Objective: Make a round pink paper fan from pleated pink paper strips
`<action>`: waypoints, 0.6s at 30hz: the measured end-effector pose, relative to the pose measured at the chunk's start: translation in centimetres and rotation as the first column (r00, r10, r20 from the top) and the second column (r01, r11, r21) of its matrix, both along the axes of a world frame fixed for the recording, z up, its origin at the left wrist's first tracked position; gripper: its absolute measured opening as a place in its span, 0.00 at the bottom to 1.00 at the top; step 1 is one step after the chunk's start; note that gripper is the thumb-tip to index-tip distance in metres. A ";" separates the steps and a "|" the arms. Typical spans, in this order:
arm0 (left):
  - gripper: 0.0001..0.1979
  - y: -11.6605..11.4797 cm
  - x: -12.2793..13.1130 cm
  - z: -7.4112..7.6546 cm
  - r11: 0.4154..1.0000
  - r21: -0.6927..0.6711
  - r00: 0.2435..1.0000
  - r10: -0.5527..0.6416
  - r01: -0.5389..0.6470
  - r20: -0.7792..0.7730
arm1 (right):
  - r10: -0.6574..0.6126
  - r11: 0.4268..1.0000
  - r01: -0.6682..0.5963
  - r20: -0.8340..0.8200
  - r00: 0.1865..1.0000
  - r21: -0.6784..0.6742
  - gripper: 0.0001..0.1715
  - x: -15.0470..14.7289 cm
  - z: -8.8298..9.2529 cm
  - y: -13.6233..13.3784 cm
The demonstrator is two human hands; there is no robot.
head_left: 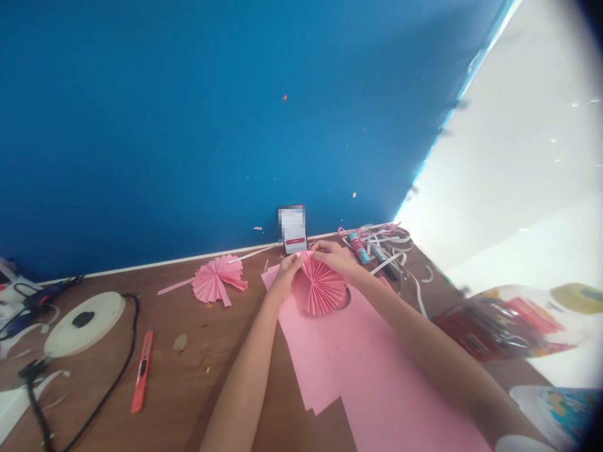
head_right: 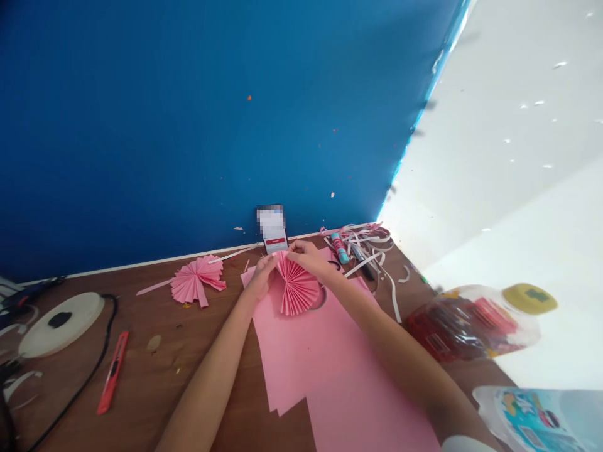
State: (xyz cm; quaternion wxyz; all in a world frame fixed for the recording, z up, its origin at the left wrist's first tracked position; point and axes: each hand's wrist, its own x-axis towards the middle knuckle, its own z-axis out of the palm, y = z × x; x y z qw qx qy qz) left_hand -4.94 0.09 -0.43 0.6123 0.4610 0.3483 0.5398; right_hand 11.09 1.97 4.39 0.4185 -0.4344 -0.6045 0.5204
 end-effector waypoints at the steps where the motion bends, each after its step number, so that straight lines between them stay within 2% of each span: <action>1: 0.18 0.0 0.0 0.0 1.000 0.007 1.000 0.004 -0.003 -0.018 | 0.006 1.000 -0.006 0.010 1.000 0.002 0.08 0.0 -0.1 0.0; 7: 0.13 0.1 0.0 -0.1 0.995 0.056 0.994 0.088 -0.085 -0.065 | -0.044 0.999 0.044 0.048 0.998 -0.007 0.06 0.3 0.2 0.1; 18: 0.09 0.2 0.0 -0.1 0.988 0.061 0.990 0.141 -0.139 -0.023 | -0.089 0.996 0.089 0.034 0.995 -0.023 0.08 0.2 1.0 -0.4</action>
